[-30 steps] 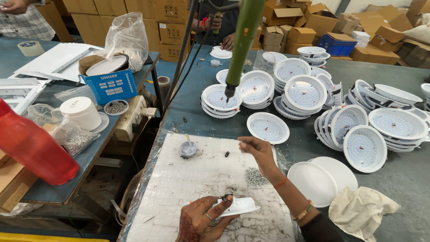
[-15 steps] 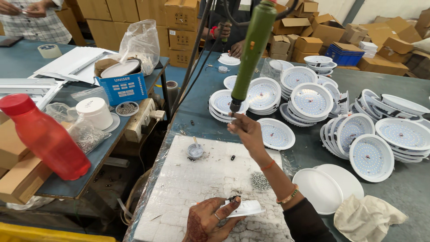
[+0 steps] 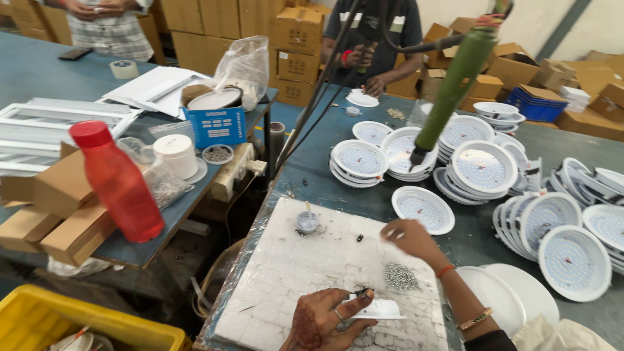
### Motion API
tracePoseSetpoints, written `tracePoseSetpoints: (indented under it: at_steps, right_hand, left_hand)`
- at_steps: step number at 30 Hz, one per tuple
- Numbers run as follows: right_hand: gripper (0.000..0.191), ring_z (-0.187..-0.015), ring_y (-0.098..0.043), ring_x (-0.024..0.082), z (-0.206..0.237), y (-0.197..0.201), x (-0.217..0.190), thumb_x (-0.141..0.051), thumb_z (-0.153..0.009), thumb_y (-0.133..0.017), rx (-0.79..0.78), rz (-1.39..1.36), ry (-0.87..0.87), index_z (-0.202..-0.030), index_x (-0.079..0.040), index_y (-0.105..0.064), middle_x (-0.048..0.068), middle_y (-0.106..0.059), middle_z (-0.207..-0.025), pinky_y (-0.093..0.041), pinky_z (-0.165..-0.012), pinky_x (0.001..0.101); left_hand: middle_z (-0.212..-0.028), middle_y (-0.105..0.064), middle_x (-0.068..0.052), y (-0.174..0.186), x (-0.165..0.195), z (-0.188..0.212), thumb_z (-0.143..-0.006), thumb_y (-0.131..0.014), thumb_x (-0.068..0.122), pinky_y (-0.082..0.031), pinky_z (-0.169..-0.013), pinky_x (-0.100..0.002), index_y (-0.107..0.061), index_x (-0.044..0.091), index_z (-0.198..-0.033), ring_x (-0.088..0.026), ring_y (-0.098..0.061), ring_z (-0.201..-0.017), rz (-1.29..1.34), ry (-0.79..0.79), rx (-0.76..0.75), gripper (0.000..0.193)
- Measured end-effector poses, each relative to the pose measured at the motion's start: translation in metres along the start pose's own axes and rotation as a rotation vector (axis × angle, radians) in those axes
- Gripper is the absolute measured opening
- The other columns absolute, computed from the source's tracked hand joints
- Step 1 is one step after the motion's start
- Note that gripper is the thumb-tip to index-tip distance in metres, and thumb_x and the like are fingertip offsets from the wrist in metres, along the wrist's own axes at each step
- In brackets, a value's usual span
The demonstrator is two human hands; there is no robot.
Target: The person assembles LED light fixtures by placing covers onto the base, using a powered screwdriver to secure components, and placing the assembled units into a bin.
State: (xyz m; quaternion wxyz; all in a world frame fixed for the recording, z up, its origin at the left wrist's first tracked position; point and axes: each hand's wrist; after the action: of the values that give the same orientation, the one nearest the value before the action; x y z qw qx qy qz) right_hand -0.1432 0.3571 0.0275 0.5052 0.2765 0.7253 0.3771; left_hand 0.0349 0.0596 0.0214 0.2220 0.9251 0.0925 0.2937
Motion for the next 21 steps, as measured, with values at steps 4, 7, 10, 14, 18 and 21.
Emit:
tracePoseSetpoints:
  at_steps: [4,7,10,14,18,21]
  right_hand:
    - [0.026,-0.083,-0.071,0.012,-0.023,0.027,0.004,-0.002,-0.086,-0.068,0.399,-0.436,-0.060,-0.111,-0.002,-0.076,0.006,-0.076,-0.096,-0.058,-0.073,0.0289]
    - [0.029,-0.087,-0.071,0.012,-0.037,0.048,0.000,0.001,-0.089,-0.064,0.580,-0.598,-0.038,-0.117,0.004,-0.071,0.007,-0.073,-0.098,-0.061,-0.078,0.0263]
    - [0.028,-0.085,-0.069,0.011,-0.041,0.060,-0.009,-0.003,-0.091,-0.070,0.622,-0.601,-0.093,-0.118,0.005,-0.070,0.007,-0.070,-0.096,-0.061,-0.077,0.0260]
    - [0.027,-0.087,-0.070,0.011,-0.037,0.054,-0.023,-0.006,-0.092,-0.073,0.612,-0.497,-0.061,-0.116,0.007,-0.071,0.008,-0.071,-0.099,-0.061,-0.076,0.0262]
    - [0.035,-0.088,-0.069,0.013,-0.040,0.044,-0.026,-0.009,-0.090,-0.076,0.612,-0.605,0.002,-0.122,0.006,-0.068,0.011,-0.067,-0.110,-0.061,-0.076,0.0260]
    - [0.043,-0.090,-0.070,0.014,-0.049,0.034,-0.028,-0.009,-0.086,-0.079,0.573,-0.700,0.005,-0.125,0.004,-0.066,0.014,-0.067,-0.114,-0.060,-0.077,0.0265]
  left_hand:
    - [-0.084,-0.074,-0.011,-0.001,0.000,-0.001,-0.084,-0.092,0.032,-0.058,-0.055,-0.034,-0.064,0.024,-0.141,-0.021,-0.075,-0.071,0.010,-0.027,0.019,0.064]
    - [-0.083,-0.074,-0.011,0.000,0.002,-0.002,-0.084,-0.091,0.033,-0.058,-0.056,-0.034,-0.064,0.024,-0.141,-0.021,-0.075,-0.072,0.023,-0.013,0.022,0.064]
    - [-0.085,-0.074,-0.010,0.002,0.004,-0.002,-0.085,-0.091,0.033,-0.058,-0.056,-0.034,-0.063,0.024,-0.141,-0.020,-0.075,-0.072,0.014,-0.018,0.032,0.063]
    - [-0.086,-0.074,-0.010,0.004,0.004,-0.003,-0.085,-0.091,0.032,-0.057,-0.055,-0.035,-0.063,0.023,-0.141,-0.021,-0.074,-0.070,0.006,-0.001,0.006,0.064]
    - [-0.081,-0.073,-0.009,0.003,0.004,-0.002,-0.086,-0.091,0.032,-0.056,-0.053,-0.036,-0.065,0.025,-0.140,-0.020,-0.072,-0.067,-0.015,0.034,-0.015,0.061]
    - [-0.089,-0.074,-0.009,0.003,0.005,0.001,-0.085,-0.090,0.031,-0.058,-0.057,-0.034,-0.062,0.025,-0.141,-0.021,-0.074,-0.074,-0.033,-0.045,0.072,0.062]
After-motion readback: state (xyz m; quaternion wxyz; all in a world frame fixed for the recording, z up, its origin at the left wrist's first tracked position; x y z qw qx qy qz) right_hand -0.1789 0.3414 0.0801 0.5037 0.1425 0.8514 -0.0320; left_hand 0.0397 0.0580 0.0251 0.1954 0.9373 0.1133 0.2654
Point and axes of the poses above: each hand's wrist, its own z-axis away from the middle knuckle, its own y-axis out of the back of the hand, x = y × z
